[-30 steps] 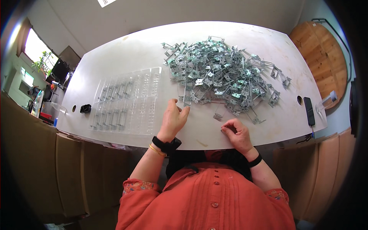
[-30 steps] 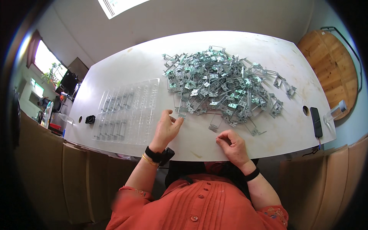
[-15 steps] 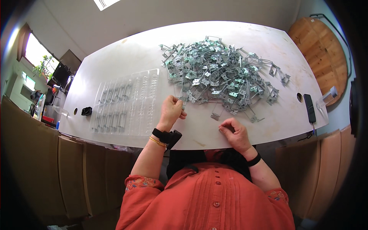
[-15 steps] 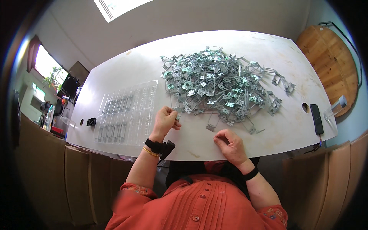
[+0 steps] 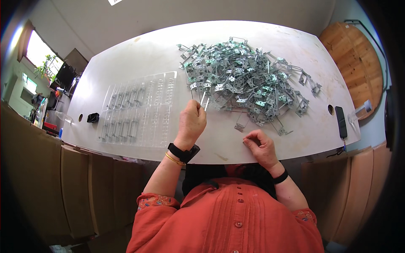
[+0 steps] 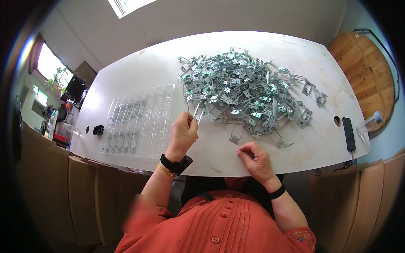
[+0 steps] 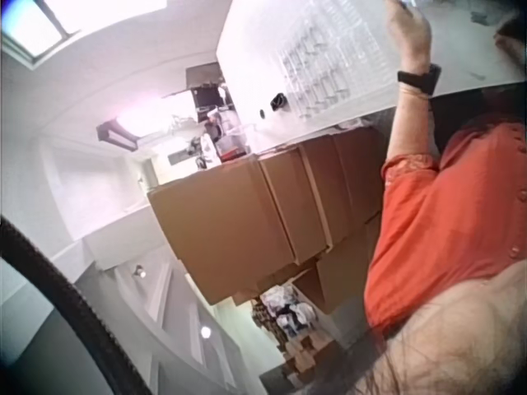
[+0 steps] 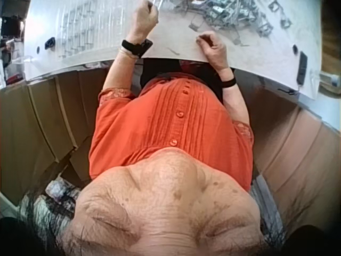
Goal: The person assembles small metal hardware components by hand at a white table. They pick up individual pieces from a pile, fit them together, and place the assembled units into a clear plastic tray. The process is repeated continuously throughout the clip.
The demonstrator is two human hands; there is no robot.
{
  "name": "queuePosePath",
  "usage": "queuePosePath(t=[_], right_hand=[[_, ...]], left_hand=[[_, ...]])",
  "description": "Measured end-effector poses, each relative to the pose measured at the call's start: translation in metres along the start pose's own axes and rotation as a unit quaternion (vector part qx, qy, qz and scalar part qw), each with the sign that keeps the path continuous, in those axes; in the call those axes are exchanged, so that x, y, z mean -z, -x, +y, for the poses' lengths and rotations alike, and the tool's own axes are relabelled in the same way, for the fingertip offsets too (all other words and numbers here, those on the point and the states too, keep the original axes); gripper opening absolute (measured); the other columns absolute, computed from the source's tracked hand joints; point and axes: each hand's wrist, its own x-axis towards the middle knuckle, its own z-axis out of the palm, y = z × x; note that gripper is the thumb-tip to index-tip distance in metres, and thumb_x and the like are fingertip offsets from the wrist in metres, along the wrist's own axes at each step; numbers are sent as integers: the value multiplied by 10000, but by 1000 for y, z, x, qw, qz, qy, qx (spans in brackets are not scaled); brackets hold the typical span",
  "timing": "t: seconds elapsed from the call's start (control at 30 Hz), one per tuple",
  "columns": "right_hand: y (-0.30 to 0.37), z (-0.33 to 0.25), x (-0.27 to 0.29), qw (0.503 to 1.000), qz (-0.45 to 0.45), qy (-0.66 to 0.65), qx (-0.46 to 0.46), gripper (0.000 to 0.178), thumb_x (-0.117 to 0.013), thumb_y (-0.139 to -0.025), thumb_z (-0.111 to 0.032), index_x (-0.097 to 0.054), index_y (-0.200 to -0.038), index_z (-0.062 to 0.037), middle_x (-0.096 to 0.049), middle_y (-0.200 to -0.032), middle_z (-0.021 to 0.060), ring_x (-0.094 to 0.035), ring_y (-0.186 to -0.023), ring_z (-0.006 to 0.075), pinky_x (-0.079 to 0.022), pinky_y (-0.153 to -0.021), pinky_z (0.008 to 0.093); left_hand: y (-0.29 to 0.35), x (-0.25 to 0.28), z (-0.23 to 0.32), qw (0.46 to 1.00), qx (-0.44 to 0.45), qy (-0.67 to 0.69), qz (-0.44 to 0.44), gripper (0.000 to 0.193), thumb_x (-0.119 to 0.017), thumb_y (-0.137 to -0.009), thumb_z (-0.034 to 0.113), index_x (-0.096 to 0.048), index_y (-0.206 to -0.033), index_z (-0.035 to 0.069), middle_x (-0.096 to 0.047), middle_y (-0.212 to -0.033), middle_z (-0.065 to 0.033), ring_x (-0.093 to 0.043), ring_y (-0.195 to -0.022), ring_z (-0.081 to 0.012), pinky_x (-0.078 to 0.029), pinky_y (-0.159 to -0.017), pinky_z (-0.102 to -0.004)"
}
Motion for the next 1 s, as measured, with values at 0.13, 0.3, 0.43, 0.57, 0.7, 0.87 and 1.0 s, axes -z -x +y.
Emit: queuePosePath(t=[0.13, 0.3, 0.43, 0.57, 0.7, 0.87, 1.0], right_hand=[[-1, -4, 0, 1000, 1, 5, 2, 129, -791, -966, -60, -696, -1052, -44, -739, -967, 66, -717, -910, 155, -563, -830, 297], [-1, -3, 0, 1000, 6, -7, 10, 131, -789, -973, -65, -688, -1053, -41, -744, -964, 59, -718, -919, 134, -563, -826, 286], [0, -9, 1, 1000, 16, 4, -5, 128, -784, -983, -71, -685, -1059, -44, -745, -928, 45, -711, -897, 114, -562, -809, 277], [0, -9, 1, 998, 63, 12, 1, 123, -784, -992, -82, -685, -1052, -39, -732, -904, 28, -690, -867, 92, -552, -792, 266], [-1, 1, -3, 993, 80, -83, 6, 107, -752, -1024, -68, -667, -1086, -47, -728, -966, -6, -657, -866, 59, -537, -798, 236], [1, 0, -1, 995, 64, -81, 4, 108, -740, -1031, -51, -659, -1102, -49, -715, -986, -18, -639, -882, 42, -527, -809, 221], [1, -3, -1, 995, 60, -74, 2, 112, -742, -1024, -38, -663, -1102, -48, -710, -981, -22, -640, -883, 45, -528, -811, 224]], left_hand=[[-3, 2, -7, 984, -118, -105, 88, 105, -594, -1026, 67, -609, -971, -21, -616, -666, -120, -654, -529, -161, -507, -502, -370], [1, 22, 10, 1000, 19, 16, -3, 104, -607, -1040, 76, -623, -978, -6, -641, -704, -85, -644, -565, -125, -483, -493, -321], [24, 47, 45, 967, 124, 142, -171, 115, -630, -1053, 113, -658, -1051, 2, -652, -760, -33, -608, -580, -78, -463, -494, -265], [41, 47, 46, 939, 138, 121, -293, 209, -642, -1059, 146, -674, -1176, -25, -636, -783, -18, -564, -592, -60, -460, -518, -244], [63, 28, 23, 951, 113, 69, -278, 320, -664, -1061, 174, -638, -1302, -35, -629, -848, -18, -570, -660, -54, -467, -579, -226], [84, 18, 10, 964, 135, 112, -199, 461, -708, -1035, 123, -550, -1436, -42, -622, -926, -15, -578, -743, -51, -476, -634, -220], [87, 19, 15, 966, 133, 121, -187, 507, -736, -1013, 103, -531, -1449, -54, -614, -943, -15, -578, -750, -53, -484, -636, -225]])
